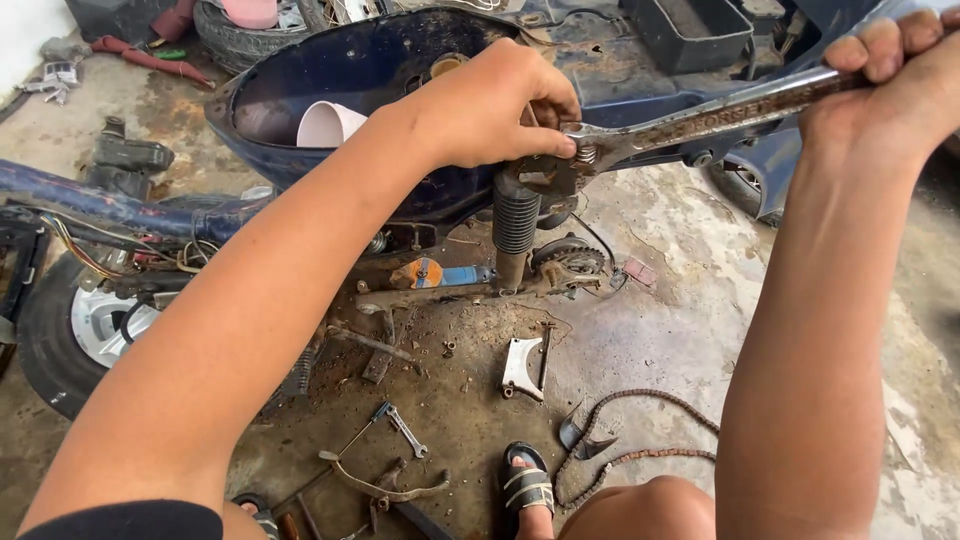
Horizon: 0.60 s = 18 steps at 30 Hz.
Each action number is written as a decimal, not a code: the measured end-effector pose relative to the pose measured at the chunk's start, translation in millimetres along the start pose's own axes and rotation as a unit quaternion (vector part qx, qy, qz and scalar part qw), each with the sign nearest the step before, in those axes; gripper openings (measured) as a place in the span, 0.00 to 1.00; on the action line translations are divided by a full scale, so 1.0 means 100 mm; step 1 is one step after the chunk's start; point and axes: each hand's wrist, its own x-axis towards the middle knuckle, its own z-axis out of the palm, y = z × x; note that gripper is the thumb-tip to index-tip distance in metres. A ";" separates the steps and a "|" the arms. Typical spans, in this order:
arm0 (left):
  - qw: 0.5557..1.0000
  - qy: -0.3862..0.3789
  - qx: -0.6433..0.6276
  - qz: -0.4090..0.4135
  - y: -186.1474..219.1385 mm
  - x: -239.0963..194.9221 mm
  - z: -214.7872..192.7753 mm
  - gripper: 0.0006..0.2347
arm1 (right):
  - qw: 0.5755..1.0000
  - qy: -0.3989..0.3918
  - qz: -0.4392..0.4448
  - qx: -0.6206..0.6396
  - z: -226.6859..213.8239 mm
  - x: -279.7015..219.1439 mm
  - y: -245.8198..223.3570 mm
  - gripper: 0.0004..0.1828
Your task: The person uses a wrench to loosen and remove a bolt from the rear shock absorber of a motorcycle. They then use a hammer to strike a metal component near the rear wheel and chain area.
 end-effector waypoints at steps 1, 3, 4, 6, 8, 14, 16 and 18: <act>1.000 -0.013 0.010 -0.006 0.00 0.00 0.00 0.10 | 0.999 -0.007 -0.003 -0.031 0.03 -0.01 0.03 0.09; 0.999 -0.027 0.020 -0.013 -0.01 0.01 0.03 0.09 | 0.998 -0.013 -0.005 -0.063 0.02 -0.02 0.08 0.09; 0.999 -0.018 0.045 0.001 -0.02 0.01 0.05 0.09 | 0.999 0.005 0.001 -0.046 -0.02 -0.02 0.10 0.08; 0.997 -0.006 0.074 0.016 -0.03 0.06 0.11 0.09 | 0.999 0.019 0.006 -0.027 -0.01 -0.15 0.13 0.06; 0.988 -0.033 0.149 -0.010 -0.03 0.12 0.19 0.09 | 0.992 0.113 -0.016 -0.053 0.05 -0.47 0.14 0.21; 0.979 -0.051 0.196 -0.023 -0.06 0.25 0.31 0.09 | 0.989 0.143 -0.031 -0.039 -0.22 -0.52 0.25 0.30; 0.976 -0.056 0.209 -0.034 -0.01 0.28 0.33 0.09 | 0.989 0.136 -0.037 -0.040 -0.28 -0.50 0.24 0.30; 0.970 -0.054 0.231 -0.051 -0.01 0.31 0.36 0.09 | 0.991 0.120 -0.038 -0.035 -0.28 -0.49 0.26 0.30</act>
